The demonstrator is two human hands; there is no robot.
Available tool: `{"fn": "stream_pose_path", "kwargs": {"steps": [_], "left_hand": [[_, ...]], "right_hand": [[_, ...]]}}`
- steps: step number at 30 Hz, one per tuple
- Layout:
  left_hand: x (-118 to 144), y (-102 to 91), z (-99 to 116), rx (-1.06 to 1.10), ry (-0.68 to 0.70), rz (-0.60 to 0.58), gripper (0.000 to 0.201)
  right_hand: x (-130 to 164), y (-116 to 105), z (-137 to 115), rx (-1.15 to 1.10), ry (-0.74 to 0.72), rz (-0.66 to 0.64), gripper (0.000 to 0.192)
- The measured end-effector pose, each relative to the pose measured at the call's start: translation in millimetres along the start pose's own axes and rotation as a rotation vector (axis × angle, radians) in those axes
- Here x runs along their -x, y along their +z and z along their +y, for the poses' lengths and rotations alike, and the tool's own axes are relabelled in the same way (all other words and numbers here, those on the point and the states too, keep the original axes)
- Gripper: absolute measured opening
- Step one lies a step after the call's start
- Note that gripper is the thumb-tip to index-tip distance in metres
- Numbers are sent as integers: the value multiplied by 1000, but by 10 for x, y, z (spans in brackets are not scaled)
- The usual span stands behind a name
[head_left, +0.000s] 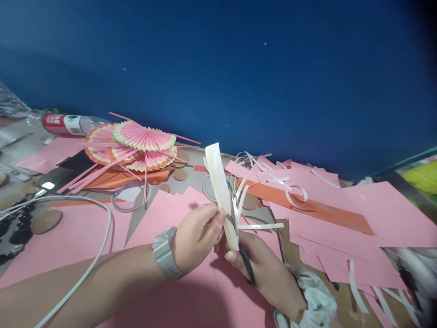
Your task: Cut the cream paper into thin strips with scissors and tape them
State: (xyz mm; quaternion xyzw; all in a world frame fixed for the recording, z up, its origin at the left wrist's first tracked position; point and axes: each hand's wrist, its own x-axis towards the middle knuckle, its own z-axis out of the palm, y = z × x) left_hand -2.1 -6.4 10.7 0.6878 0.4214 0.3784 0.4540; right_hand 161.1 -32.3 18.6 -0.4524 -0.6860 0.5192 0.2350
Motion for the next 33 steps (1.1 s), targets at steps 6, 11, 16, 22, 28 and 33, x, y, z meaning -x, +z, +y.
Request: {"fn": "stream_pose_path", "kwargs": {"steps": [6,11,16,22,28,33], "left_hand": [[-1,1,5,-43,19,22,32],[-5,2,28,-30,22,7,34],[-2,2,40,40,-16,-31,32],[-10,-6,40,-34,-16,-28,31],[-17,3,27,-18,6,-23,32],[-23,0,32,-13,7,-21,33]], "right_hand": [[1,-5,-17,14,0,-7,36],[11,-20,-27,-5,-46,-14,44],[18,-29,-31,2,-21,-53,50],[14,-13,-53,-28,-34,-46,43],[9,-6,-30,-18,-36,-8,40],[-2,-11,-44,-35,-48,2,42]]}}
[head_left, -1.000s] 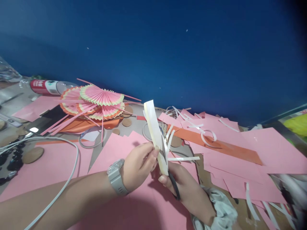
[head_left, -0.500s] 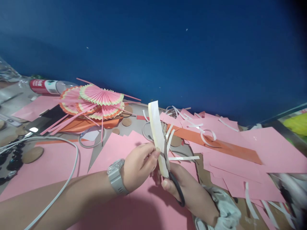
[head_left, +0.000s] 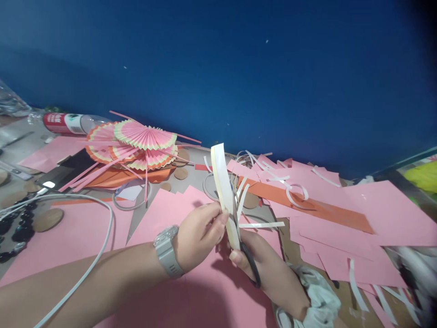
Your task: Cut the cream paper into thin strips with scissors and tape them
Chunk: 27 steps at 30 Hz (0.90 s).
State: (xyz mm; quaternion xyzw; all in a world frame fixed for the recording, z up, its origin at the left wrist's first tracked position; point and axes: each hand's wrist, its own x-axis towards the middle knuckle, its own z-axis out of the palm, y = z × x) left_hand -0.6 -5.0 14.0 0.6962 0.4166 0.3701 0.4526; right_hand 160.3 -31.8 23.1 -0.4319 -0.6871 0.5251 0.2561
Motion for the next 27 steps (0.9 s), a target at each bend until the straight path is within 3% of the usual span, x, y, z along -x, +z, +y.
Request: {"fn": "stream_pose_path", "kwargs": {"steps": [27], "left_hand": [[-9,-3,8,-28,-18,-30,30]], "right_hand": [[7,-2,-5,52,30,43,39]]}}
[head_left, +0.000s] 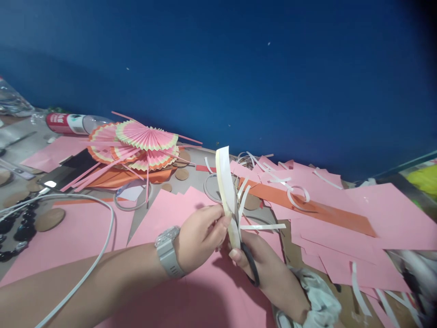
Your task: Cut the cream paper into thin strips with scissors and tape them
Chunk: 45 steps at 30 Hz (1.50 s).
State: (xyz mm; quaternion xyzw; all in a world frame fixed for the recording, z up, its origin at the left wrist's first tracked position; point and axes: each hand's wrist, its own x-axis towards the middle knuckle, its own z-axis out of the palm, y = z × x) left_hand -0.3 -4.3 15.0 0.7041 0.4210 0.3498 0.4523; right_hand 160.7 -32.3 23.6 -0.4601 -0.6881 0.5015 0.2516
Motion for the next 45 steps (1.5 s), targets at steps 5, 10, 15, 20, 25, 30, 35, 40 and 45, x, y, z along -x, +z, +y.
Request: {"fn": "stream_pose_path", "kwargs": {"steps": [5,10,15,20,25,30,35,40,45], "left_hand": [[-1,-3,-4,35,-8,-16,29],[-1,-8,8,20,13,-21,30],[-5,-9,24,40,0,-36,29],[-7,-9,17,27,7,-40,26],[-10,-7,11,26,-6,-43,27],[-11,-5,26,52,-13,-56,28],[-11,-5,22,15,1,-56,26],[-11,-8,9,-4,7,-63,26],[-2,-10,-6,-32,13,-64,26]], "right_hand": [[1,0,3,-6,-6,-16,38],[-6,-2,-16,-23,-24,-1,38],[-4,7,-24,-28,-27,-4,39],[2,7,-9,0,-22,-3,41],[8,6,-1,22,-32,13,35],[5,16,-2,15,-47,11,35],[-9,1,-12,12,-52,16,34],[-8,-6,-12,50,-47,18,37],[-2,8,-25,6,-55,24,29]]}}
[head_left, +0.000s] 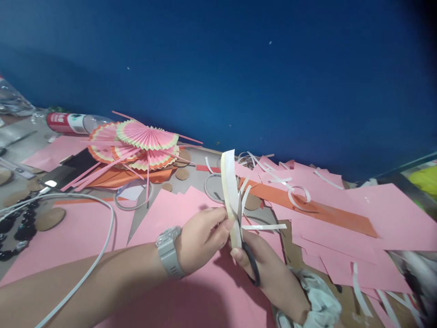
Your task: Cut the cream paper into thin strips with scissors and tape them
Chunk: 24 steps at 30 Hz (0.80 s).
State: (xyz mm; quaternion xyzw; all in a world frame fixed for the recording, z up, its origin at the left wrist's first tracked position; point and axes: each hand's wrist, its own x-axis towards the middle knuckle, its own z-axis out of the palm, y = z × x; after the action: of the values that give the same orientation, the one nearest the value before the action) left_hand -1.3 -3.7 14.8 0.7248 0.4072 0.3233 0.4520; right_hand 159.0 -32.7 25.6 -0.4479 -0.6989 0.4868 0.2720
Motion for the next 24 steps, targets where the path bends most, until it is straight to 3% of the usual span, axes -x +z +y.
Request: {"fn": "stream_pose_path", "kwargs": {"steps": [4,7,13,24], "left_hand": [[22,-12,2,73,55,-16,25],[33,-18,14,125,95,35,26],[22,5,12,61,-13,77,25],[42,18,24,132,-41,81,32]], "right_hand": [[5,5,0,-41,-1,-9,22],[-4,2,25,-57,16,-22,25],[-23,8,69,-89,20,-64,32],[-19,3,36,-33,51,-68,30]]}}
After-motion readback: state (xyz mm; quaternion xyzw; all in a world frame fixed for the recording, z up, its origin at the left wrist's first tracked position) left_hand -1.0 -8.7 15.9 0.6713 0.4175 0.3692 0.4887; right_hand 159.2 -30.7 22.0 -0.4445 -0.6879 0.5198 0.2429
